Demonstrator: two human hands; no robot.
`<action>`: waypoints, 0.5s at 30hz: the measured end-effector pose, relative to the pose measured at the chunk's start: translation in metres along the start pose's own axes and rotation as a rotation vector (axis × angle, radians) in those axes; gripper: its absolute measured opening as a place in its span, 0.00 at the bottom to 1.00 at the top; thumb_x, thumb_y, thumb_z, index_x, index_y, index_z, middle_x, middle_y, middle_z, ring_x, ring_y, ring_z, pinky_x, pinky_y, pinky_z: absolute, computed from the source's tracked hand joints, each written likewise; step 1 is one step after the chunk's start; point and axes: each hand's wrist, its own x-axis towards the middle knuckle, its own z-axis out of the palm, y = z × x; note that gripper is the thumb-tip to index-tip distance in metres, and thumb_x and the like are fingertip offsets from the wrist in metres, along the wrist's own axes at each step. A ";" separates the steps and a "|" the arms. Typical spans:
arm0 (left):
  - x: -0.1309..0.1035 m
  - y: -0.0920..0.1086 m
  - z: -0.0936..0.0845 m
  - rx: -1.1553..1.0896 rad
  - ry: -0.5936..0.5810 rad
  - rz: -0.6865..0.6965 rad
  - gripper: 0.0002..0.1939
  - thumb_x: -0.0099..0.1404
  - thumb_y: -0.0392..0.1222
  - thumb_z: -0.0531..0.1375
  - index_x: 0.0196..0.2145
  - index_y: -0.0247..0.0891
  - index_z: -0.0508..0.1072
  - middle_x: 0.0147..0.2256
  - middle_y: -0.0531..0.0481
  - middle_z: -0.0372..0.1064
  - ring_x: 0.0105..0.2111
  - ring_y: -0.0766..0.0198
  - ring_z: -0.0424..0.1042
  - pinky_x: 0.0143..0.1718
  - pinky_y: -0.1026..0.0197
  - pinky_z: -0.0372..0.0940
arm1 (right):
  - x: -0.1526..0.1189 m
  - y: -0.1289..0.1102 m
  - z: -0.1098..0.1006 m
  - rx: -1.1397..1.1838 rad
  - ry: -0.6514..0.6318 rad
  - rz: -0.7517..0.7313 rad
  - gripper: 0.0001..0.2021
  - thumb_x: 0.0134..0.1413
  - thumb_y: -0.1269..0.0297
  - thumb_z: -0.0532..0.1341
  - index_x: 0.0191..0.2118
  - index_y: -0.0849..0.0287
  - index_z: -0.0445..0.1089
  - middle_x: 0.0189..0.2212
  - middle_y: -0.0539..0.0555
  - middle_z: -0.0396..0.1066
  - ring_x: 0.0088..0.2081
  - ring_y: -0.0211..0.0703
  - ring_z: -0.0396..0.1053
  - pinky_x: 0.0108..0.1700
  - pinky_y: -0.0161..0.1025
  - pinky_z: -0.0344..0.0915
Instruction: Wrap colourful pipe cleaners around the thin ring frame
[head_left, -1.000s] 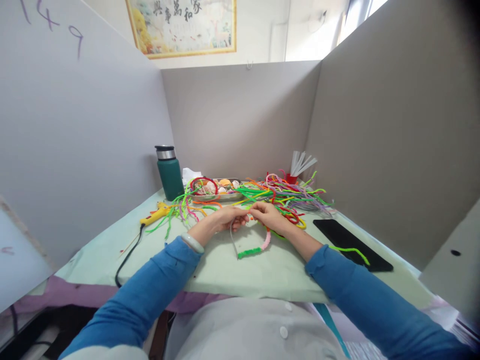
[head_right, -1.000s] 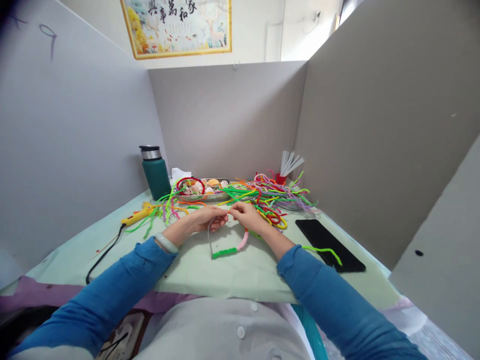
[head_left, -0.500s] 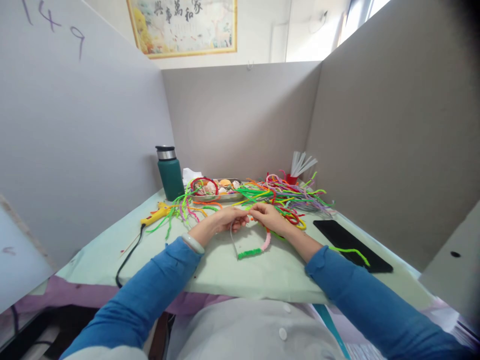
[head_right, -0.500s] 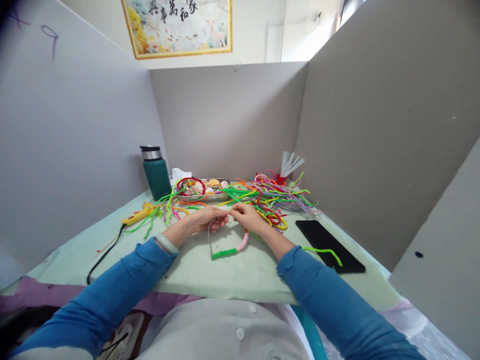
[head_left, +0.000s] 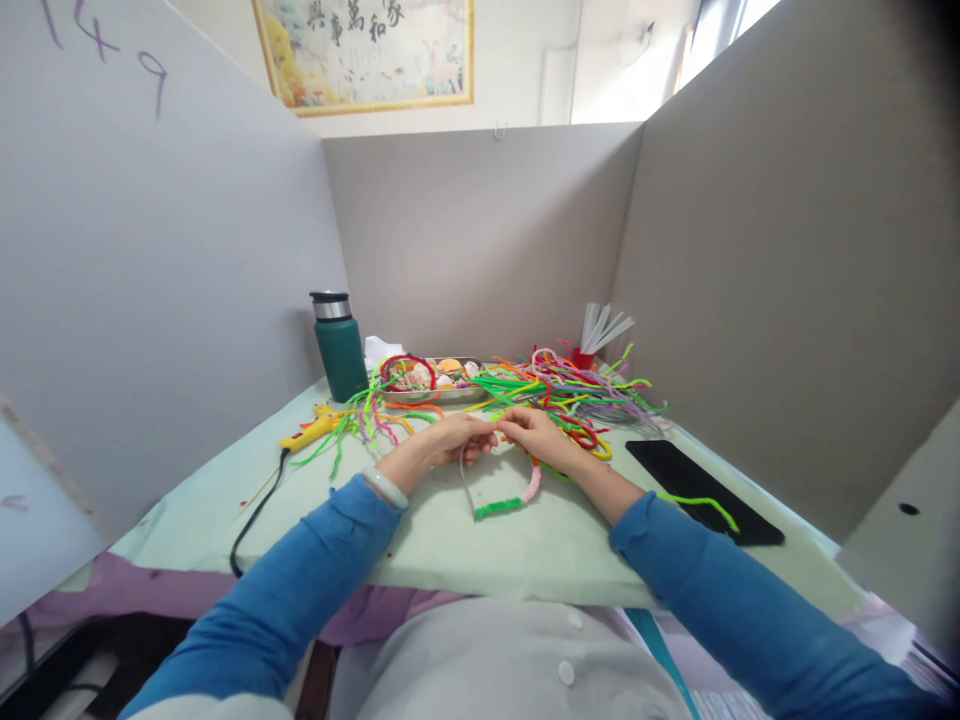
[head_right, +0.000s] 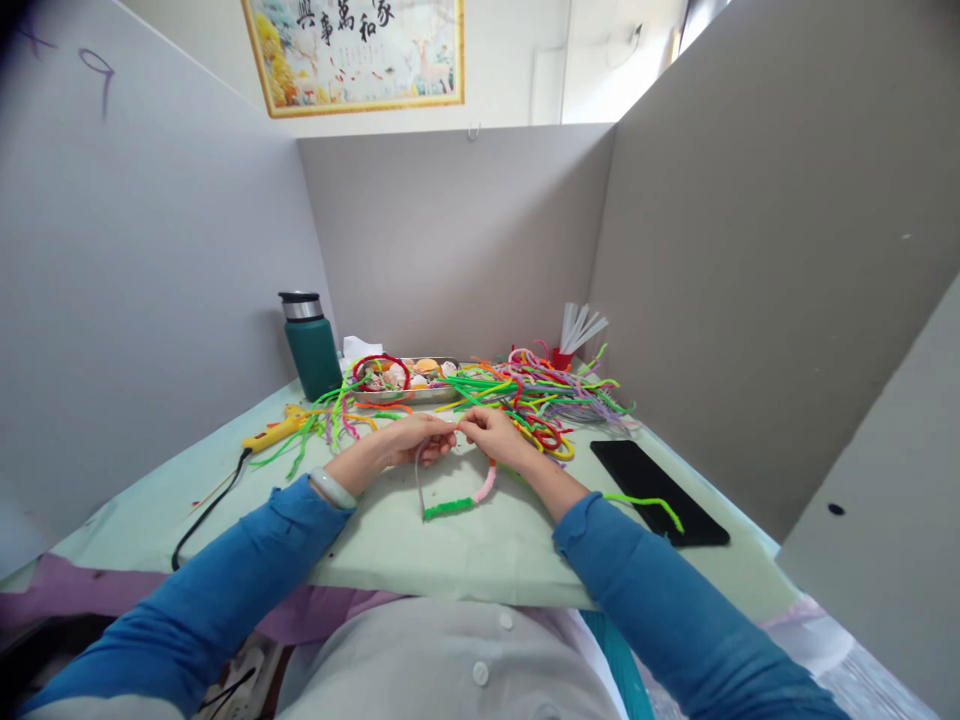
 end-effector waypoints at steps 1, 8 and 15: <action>0.000 0.000 0.000 -0.007 -0.003 -0.001 0.19 0.51 0.54 0.60 0.26 0.31 0.68 0.20 0.53 0.62 0.15 0.74 0.56 0.17 0.66 0.51 | 0.000 0.001 0.000 0.001 -0.003 0.001 0.13 0.46 0.55 0.55 0.25 0.62 0.64 0.19 0.47 0.60 0.20 0.31 0.52 0.21 0.31 0.48; 0.000 0.001 0.001 -0.032 0.001 -0.013 0.18 0.52 0.52 0.61 0.26 0.31 0.68 0.19 0.53 0.61 0.14 0.75 0.55 0.16 0.66 0.49 | 0.001 0.004 -0.001 0.007 -0.007 0.001 0.12 0.47 0.56 0.55 0.26 0.61 0.63 0.19 0.46 0.60 0.19 0.30 0.52 0.21 0.31 0.47; -0.003 0.004 0.002 -0.047 -0.009 -0.024 0.18 0.52 0.52 0.61 0.25 0.31 0.67 0.19 0.54 0.61 0.14 0.75 0.54 0.16 0.67 0.49 | 0.002 0.009 0.000 0.019 -0.005 0.021 0.13 0.47 0.55 0.55 0.27 0.61 0.64 0.19 0.46 0.60 0.19 0.30 0.52 0.20 0.31 0.47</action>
